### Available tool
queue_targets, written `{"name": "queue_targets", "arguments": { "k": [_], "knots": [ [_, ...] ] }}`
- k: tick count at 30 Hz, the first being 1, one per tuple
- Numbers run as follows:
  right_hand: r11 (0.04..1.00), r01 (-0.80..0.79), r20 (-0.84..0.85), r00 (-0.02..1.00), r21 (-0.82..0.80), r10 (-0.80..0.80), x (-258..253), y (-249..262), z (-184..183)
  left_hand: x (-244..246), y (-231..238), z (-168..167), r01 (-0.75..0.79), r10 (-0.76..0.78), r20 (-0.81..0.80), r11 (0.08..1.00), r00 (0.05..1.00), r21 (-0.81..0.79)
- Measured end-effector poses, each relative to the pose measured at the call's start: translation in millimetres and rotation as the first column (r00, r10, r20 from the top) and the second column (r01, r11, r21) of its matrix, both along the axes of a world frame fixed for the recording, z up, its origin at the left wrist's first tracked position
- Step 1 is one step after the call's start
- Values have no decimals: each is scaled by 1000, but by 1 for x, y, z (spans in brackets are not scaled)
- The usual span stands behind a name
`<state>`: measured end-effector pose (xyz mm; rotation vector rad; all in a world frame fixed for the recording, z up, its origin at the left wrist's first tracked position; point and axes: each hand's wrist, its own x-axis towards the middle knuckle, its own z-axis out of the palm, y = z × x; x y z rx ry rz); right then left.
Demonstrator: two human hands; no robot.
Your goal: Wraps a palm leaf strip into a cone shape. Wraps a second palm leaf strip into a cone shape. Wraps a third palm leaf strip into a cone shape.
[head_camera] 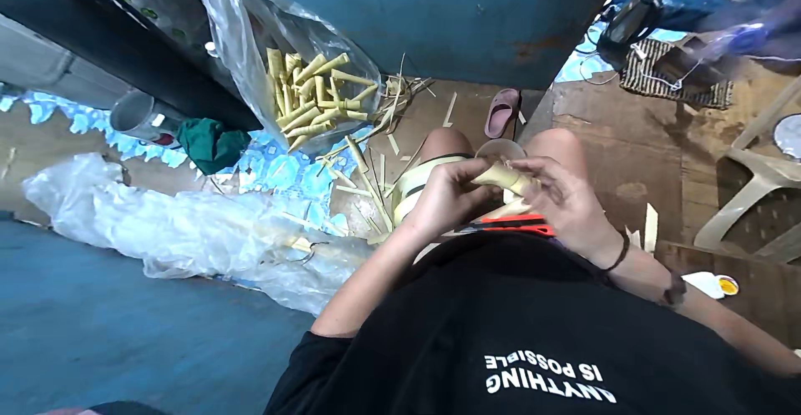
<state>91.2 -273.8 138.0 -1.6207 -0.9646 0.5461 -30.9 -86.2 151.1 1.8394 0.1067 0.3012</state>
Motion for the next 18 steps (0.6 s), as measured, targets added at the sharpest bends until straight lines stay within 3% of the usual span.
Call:
{"name": "queue_targets", "arguments": {
  "k": [1, 2, 3, 5, 6, 7, 8, 9, 10, 11, 12, 13, 14, 15, 16, 17, 18],
  "knots": [
    [999, 13, 169, 985, 35, -18, 0, -1, -4, 0, 2, 1, -4, 4, -7, 1000, 1000, -16],
    [999, 17, 132, 991, 41, -22, 1, -1, -4, 0, 3, 2, -3, 3, -12, 1000, 1000, -21],
    [1000, 9, -92, 996, 11, -8, 2, -1, -1, 0, 4, 3, 3, -3, -11, 1000, 1000, -21],
    [999, -5, -595, 804, -40, -20, 5, 1, 7, -2, 6, 6, 30, -31, -15, 999, 999, -19],
    [999, -12, -641, 767, -44, -19, 6, 1, 8, -2, 8, 7, 33, -33, -17, 999, 999, -12],
    [999, -13, -532, 847, -34, -7, 4, 0, 6, -1, 10, 8, 25, -25, -15, 1000, 1000, 0],
    [1000, -3, -284, 959, -15, -2, 2, -1, 3, -2, 11, 10, 16, -16, -21, 1000, 1000, 5],
    [1000, 8, -7, 1000, 9, -8, 1, -2, -2, -3, 13, 11, 12, -12, -28, 1000, 1000, 0],
    [999, 9, 150, 989, 39, -15, 1, -2, -5, -4, 14, 11, 11, -11, -35, 1000, 999, -8],
    [999, 8, 114, 993, 45, -13, 1, -2, -5, -4, 15, 12, 17, -18, -37, 1000, 999, -19],
    [1000, -2, -103, 995, 23, 4, 1, -2, -2, -4, 16, 13, 29, -30, -37, 999, 999, -25],
    [1000, -19, -389, 921, 12, 22, 2, -1, 2, -4, 16, 14, 40, -41, -43, 999, 998, -29],
    [1000, -25, -564, 825, 2, 22, 3, -1, 4, -5, 17, 15, 53, -55, -51, 998, 997, -31],
    [1000, -20, -570, 822, -11, 11, 2, -1, 6, -5, 19, 16, 57, -59, -59, 998, 997, -29],
    [1000, -6, -420, 908, -14, 0, 0, -2, 5, -5, 20, 17, 45, -46, -72, 999, 996, -18],
    [1000, 13, -158, 987, 0, -13, -2, -4, 0, -4, 22, 17, 28, -28, -85, 1000, 996, -3],
    [999, 15, 78, 997, 31, -17, -2, -5, -5, -4, 24, 18, 11, -10, -100, 1000, 995, 15]
  ]
}}
